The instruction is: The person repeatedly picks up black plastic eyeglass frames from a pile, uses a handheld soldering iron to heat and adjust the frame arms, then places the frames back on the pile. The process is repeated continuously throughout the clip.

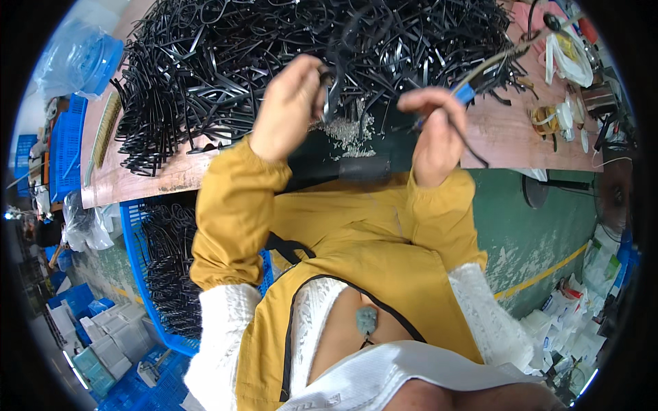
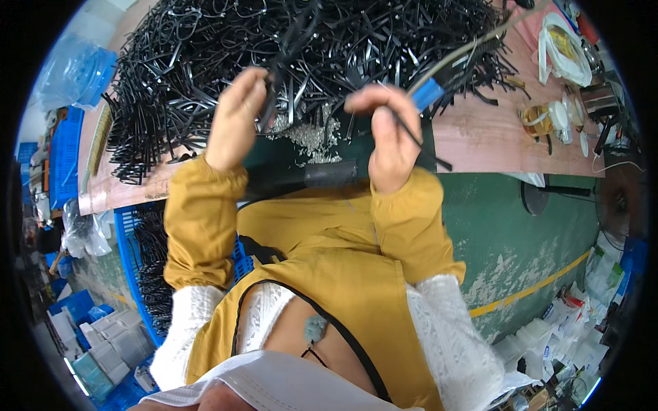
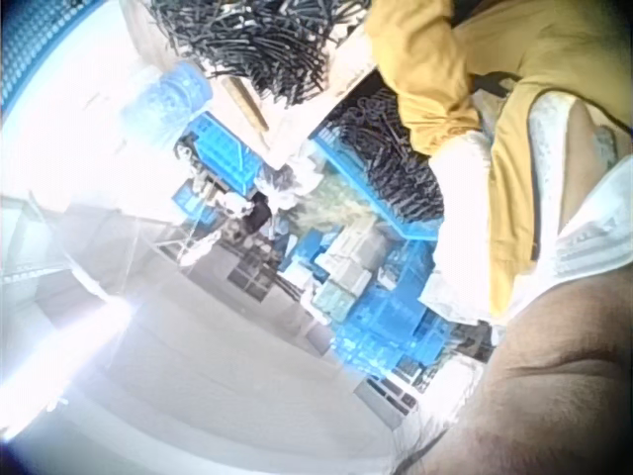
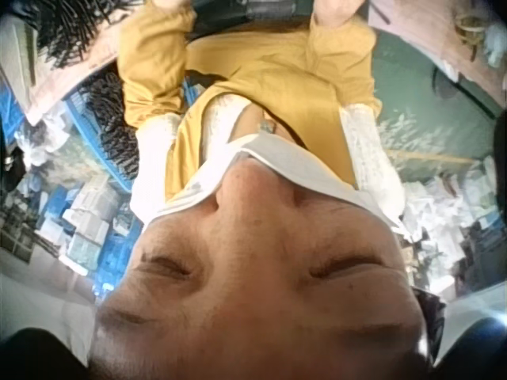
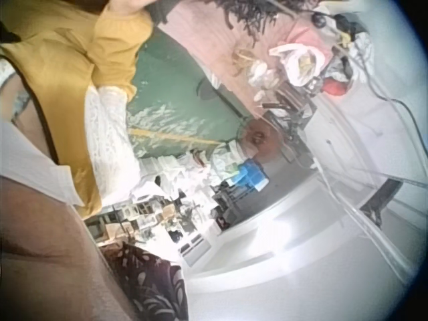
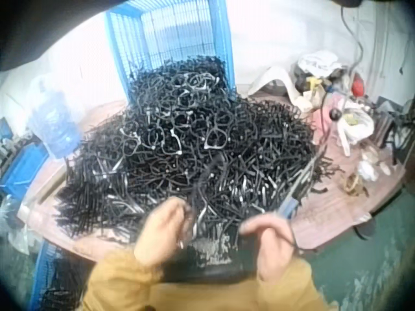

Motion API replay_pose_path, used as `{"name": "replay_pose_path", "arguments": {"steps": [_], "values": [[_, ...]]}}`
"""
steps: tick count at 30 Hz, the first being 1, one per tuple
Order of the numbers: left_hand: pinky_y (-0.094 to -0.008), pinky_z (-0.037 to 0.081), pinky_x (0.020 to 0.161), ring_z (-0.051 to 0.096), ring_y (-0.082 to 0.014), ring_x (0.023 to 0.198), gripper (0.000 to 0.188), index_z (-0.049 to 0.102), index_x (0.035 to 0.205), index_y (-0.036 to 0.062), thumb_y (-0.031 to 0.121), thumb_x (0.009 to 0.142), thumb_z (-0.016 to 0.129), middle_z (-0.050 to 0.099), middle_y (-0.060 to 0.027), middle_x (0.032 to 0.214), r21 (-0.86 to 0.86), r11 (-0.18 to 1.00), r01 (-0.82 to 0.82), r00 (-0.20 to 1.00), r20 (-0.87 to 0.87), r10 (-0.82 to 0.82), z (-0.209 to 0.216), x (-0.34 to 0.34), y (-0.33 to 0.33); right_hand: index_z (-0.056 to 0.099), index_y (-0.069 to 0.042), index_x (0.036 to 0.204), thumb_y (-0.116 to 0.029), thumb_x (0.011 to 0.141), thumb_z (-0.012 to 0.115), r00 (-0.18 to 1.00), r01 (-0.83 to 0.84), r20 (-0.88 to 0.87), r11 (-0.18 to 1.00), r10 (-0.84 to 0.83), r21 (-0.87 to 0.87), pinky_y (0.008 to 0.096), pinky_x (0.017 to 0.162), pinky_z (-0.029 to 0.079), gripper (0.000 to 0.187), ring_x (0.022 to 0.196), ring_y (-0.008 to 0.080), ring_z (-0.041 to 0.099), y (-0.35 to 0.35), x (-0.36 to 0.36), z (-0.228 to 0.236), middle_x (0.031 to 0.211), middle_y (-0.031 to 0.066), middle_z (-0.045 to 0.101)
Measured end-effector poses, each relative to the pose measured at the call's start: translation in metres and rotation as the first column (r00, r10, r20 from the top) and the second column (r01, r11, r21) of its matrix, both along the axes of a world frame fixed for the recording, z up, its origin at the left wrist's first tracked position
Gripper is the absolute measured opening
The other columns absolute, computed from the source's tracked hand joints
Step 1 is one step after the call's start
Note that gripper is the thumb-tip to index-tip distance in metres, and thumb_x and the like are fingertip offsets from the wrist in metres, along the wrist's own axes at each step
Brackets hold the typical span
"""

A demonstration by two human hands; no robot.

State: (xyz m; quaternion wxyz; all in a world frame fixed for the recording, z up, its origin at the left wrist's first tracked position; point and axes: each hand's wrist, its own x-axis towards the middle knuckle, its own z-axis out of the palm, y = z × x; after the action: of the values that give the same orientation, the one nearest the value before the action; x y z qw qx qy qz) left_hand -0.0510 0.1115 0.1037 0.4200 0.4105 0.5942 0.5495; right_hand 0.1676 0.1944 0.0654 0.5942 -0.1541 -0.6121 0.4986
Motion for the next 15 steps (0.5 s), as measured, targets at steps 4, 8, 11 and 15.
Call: {"name": "replay_pose_path", "arguments": {"steps": [4, 8, 11, 15], "values": [[-0.0237, 0.046, 0.052, 0.058, -0.0109, 0.059, 0.022, 0.055, 0.115, 0.0011, 0.020, 0.111, 0.046, 0.060, -0.0031, 0.077, 0.156, 0.967, 0.203, 0.871, 0.421, -0.251, -0.020, 0.045, -0.039, 0.065, 0.002, 0.117, -0.013, 0.105, 0.051, 0.991, 0.114, 0.026, 0.927, -0.132, 0.358, 0.0328, 0.092, 0.049, 0.023, 0.099, 0.0201, 0.065, 0.030, -0.033, 0.040, 0.109, 0.0113, 0.070], [-0.0269, 0.047, 0.052, 0.060, -0.0163, 0.061, 0.036, 0.054, 0.116, 0.0012, 0.034, 0.104, 0.062, 0.059, -0.0097, 0.076, 0.300, 0.951, 0.081, 0.720, 0.642, -0.264, -0.017, 0.066, -0.053, 0.069, 0.004, 0.097, -0.012, 0.105, 0.057, 0.951, -0.151, 0.298, 0.968, 0.086, 0.201, 0.0275, 0.071, 0.051, 0.021, 0.079, 0.0177, 0.066, 0.023, -0.050, 0.006, 0.096, 0.0106, 0.072], [-0.0257, 0.046, 0.051, 0.058, -0.0161, 0.059, 0.032, 0.054, 0.113, 0.0036, 0.034, 0.106, 0.059, 0.061, -0.0074, 0.077, 0.014, 0.899, -0.438, 0.835, 0.376, 0.401, -0.016, 0.050, -0.056, 0.068, 0.005, 0.091, -0.012, 0.106, 0.057, 0.969, 0.081, 0.217, 0.980, -0.120, 0.182, 0.0267, 0.071, 0.051, 0.025, 0.078, 0.0142, 0.064, 0.011, -0.046, -0.014, 0.093, 0.0100, 0.072], [-0.0273, 0.028, 0.046, 0.032, -0.0089, 0.057, 0.043, 0.053, 0.100, 0.0089, 0.050, 0.110, 0.044, 0.032, 0.0049, 0.071, 0.012, 0.836, -0.548, 0.682, 0.585, 0.439, -0.025, 0.019, -0.073, 0.066, -0.001, 0.090, -0.016, 0.106, 0.054, 0.959, 0.206, 0.192, 0.978, -0.208, 0.030, 0.0256, 0.060, 0.040, 0.025, 0.063, 0.0106, 0.049, 0.038, -0.057, 0.073, 0.080, 0.0061, 0.066]]}}
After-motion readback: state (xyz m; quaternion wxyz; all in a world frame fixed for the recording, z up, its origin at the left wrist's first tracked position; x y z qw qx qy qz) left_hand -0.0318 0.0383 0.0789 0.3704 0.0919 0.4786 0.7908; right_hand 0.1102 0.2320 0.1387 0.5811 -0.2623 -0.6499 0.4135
